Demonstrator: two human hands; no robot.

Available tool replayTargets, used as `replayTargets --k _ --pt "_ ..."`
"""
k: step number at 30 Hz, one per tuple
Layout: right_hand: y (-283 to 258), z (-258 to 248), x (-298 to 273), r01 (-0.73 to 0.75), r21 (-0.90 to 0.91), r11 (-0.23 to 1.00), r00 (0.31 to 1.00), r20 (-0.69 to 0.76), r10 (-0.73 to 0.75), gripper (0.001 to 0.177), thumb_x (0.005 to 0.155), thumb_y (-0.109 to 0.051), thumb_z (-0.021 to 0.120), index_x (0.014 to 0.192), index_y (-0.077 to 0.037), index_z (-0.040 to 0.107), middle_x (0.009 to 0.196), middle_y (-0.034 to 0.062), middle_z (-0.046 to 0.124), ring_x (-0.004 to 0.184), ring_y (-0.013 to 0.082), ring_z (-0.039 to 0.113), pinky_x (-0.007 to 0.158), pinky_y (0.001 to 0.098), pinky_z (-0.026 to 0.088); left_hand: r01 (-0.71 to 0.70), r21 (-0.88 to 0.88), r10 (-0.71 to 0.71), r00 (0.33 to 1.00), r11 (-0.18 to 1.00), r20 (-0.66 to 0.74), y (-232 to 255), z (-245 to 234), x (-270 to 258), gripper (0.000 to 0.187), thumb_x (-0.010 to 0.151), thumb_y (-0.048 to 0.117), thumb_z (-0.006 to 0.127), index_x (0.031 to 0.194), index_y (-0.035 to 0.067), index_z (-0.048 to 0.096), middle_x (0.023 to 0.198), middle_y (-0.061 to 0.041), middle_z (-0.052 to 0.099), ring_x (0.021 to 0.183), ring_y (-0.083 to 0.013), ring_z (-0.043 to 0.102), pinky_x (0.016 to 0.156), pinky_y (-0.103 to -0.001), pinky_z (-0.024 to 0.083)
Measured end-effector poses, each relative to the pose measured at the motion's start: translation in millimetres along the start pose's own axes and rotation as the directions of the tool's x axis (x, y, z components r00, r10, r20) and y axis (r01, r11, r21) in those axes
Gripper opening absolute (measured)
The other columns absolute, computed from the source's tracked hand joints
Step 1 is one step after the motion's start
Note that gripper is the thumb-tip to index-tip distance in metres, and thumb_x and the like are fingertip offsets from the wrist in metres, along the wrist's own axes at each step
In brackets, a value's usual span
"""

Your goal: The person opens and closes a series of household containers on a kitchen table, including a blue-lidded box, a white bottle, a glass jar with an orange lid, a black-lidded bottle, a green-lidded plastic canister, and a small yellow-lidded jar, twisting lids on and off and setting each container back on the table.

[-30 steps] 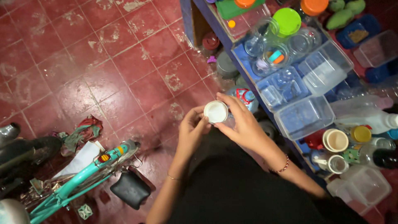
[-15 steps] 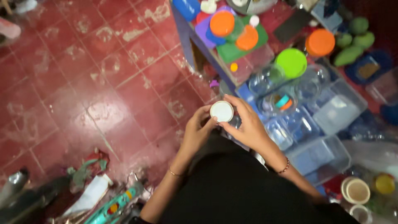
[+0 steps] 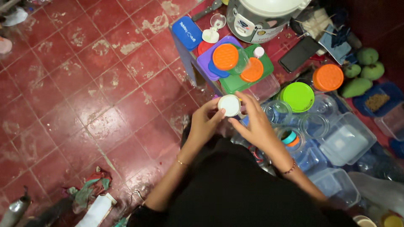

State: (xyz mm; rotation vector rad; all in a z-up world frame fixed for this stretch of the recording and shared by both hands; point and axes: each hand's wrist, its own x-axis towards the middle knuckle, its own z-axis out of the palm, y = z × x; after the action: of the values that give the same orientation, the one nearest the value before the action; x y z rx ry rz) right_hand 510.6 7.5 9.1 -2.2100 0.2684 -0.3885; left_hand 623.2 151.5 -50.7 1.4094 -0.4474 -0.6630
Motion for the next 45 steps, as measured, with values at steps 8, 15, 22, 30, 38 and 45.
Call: replayTargets --k 8,15,22,30,38,45 --pt "35.2 24.8 42.7 -0.22 0.002 0.975 0.973 -0.07 0.22 0.066 0.087 -0.014 0.073 0.146 -0.003 0.045 0.136 0.0168 0.057 0.116 0.0278 0.063 0.092 0.0374 0.054 0.018 0.242 -0.021 1.0 0.97 0.007 -50.9 -44.2 125.3 0.042 0.089 0.017 0.075 0.126 -0.001 0.066 0.098 -0.01 0.077 0.085 -0.0116 0.07 0.077 -0.028 0.057" --pt "40.5 48.3 123.1 -0.405 -0.002 0.914 0.906 -0.138 0.401 0.06 0.087 -0.018 0.072 0.142 -0.008 0.051 0.132 0.0149 0.061 0.11 0.0259 0.066 0.089 0.0377 0.054 -0.07 0.301 0.059 0.997 0.951 0.048 -117.8 -91.4 290.6 0.031 0.09 0.017 0.077 0.114 -0.002 0.073 0.101 -0.012 0.077 0.087 -0.0178 0.072 0.078 -0.032 0.058" --pt "31.6 68.1 173.7 -0.504 -0.047 0.863 0.855 -0.17 0.49 0.057 0.088 -0.019 0.072 0.141 -0.009 0.053 0.126 0.0151 0.064 0.11 0.0291 0.066 0.094 0.0397 0.053 -0.089 0.416 0.09 0.996 0.905 0.017 -147.2 -80.3 356.0 0.036 0.085 0.019 0.081 0.11 -0.001 0.066 0.094 -0.015 0.076 0.083 -0.0237 0.076 0.074 -0.035 0.059" --pt "31.4 79.4 178.3 -0.55 -0.117 0.827 0.826 -0.221 0.518 0.054 0.085 -0.016 0.073 0.136 -0.007 0.057 0.13 0.0166 0.064 0.119 0.0367 0.062 0.098 0.0429 0.05 -0.188 0.428 0.105 0.972 0.884 0.21 -123.6 -69.7 372.6 0.038 0.088 0.013 0.076 0.112 -0.002 0.052 0.091 -0.023 0.074 0.086 -0.0355 0.075 0.073 -0.04 0.057" --pt "29.2 67.5 176.3 -0.574 -0.061 0.816 0.806 -0.214 0.551 0.049 0.086 -0.016 0.073 0.132 -0.007 0.06 0.127 0.0147 0.067 0.117 0.0334 0.064 0.098 0.0417 0.051 -0.34 0.518 0.249 0.939 0.785 0.238 -122.5 -61.8 384.9 0.026 0.086 0.012 0.078 0.101 0.0 0.06 0.089 -0.022 0.071 0.084 -0.042 0.071 0.072 -0.048 0.056" --pt "41.0 28.4 153.7 -0.561 -0.118 0.819 0.81 -0.281 0.515 0.046 0.09 -0.021 0.07 0.132 -0.005 0.06 0.129 0.0157 0.066 0.118 0.0347 0.064 0.099 0.0428 0.05 -0.253 0.68 0.089 0.96 0.688 0.267 -105.8 -55.6 384.2 0.04 0.087 0.021 0.075 0.116 -0.001 0.058 0.093 -0.026 0.073 0.09 -0.0458 0.07 0.076 -0.053 0.055"
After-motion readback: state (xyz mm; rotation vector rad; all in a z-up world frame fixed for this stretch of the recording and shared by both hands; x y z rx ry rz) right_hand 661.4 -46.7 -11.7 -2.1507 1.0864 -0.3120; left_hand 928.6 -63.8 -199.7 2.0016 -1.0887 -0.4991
